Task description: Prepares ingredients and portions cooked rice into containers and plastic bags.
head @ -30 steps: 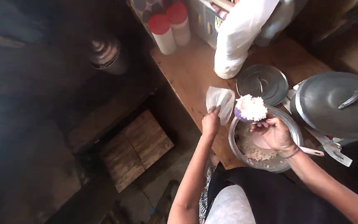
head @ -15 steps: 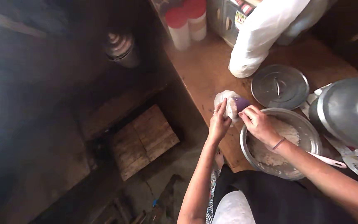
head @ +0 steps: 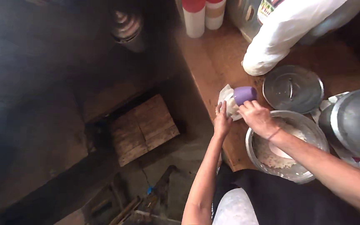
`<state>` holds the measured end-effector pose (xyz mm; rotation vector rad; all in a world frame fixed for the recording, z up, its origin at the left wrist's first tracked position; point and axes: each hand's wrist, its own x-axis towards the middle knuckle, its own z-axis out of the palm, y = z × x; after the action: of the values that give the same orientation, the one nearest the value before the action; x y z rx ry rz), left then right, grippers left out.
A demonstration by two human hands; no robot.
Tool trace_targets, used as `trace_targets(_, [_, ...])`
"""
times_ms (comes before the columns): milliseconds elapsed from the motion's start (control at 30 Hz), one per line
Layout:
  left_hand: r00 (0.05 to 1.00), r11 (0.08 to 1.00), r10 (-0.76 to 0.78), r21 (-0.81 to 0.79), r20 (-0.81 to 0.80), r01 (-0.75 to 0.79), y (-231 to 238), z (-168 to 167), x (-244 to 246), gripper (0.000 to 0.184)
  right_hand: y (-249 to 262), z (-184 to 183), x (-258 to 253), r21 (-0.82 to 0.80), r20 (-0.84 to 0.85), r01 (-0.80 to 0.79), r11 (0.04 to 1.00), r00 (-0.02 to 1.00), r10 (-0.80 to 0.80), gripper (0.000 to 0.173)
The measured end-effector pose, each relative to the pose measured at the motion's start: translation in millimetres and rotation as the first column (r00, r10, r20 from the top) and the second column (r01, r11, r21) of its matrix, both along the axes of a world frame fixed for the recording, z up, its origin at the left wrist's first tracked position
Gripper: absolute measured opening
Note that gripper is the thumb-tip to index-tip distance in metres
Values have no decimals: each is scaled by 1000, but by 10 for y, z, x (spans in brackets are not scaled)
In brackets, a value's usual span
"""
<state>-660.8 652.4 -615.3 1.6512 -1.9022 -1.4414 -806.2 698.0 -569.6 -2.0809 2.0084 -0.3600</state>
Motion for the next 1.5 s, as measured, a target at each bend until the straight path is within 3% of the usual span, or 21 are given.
trace_targets(67, [997,994,38,-106,62,-31,125,183,28,60,173,200,-189,-98,86,138,986,988,-130,26])
trace_targets(133, [999,988,36,-148,-6,-36,334,472,21,38,406,404,-340,-139,163,246,959,961,-223,29])
trace_targets(167, [996,996,-1,-90,-84,-7,463,625,-12,33,544,455,-369,-134,188,261,956,954,-234,29])
trace_targets(233, [946,982,-19,172,-323,79,733,823,-130,34,831,444,-315,-109,244,225,968,950,-193,25])
trace_targets(300, [872,911,172,411,-458,37,1004,847,-300,36,1083,347,-160,-161,280,185,969,950,-135,19])
trace_targets(367, [830,870,335,485,-445,-92,1250,784,-421,39,1278,264,-61,-221,305,190,957,945,-117,14])
trace_targets(433, [865,906,303,401,-400,-132,1422,730,-434,42,1431,198,-68,-251,349,193,948,932,-97,14])
trace_targets(533, [985,993,10,119,-170,10,1526,819,-346,38,1644,125,-184,-237,372,110,965,928,-15,14])
trace_targets(633, [995,994,-73,-83,-70,67,1647,804,-264,34,1892,143,-404,-122,356,78,989,934,-30,19])
trace_targets(700, [994,983,-76,-173,-74,62,1725,761,-212,28,1995,234,-592,37,203,161,986,965,-165,19])
trace_targets(767, [993,982,-87,-177,-85,71,1805,741,-205,27,2013,277,-780,263,5,253,931,964,-264,30])
trace_targets(833, [990,986,-89,-148,-111,72,1877,746,-243,26,1977,248,-878,430,-131,312,847,950,-283,42])
trace_targets(900, [984,982,-78,-180,-158,49,1947,734,-284,25,1963,174,-935,520,-145,299,801,954,-262,40])
trace_targets(1033, [965,926,-11,-367,-263,-89,2105,597,-332,18,1957,197,-1029,416,-112,265,870,964,-240,21])
trace_targets(1100, [961,894,0,-432,-276,-124,2183,446,-368,19,1847,236,-1092,379,-183,285,880,956,-230,23])
trace_targets(1200, [983,858,99,-487,-156,-164,2282,102,-516,29,1552,141,-1221,380,-263,277,883,947,-184,31])
trace_targets(1267, [984,824,156,-537,-90,-180,2333,-173,-629,32,1441,-38,-1274,288,-281,201,936,952,-118,34])
trace_targets(1333, [978,772,194,-602,-78,-201,2313,-382,-726,28,1419,-97,-1244,300,-314,124,946,949,-24,35])
trace_targets(1400, [984,753,175,-638,-42,-161,2235,-432,-720,25,1578,-24,-1180,372,-296,67,926,954,50,32])
trace_targets(1500, [997,803,-43,-591,59,69,1881,-387,-555,26,1960,171,-1103,548,-267,5,836,949,169,29])
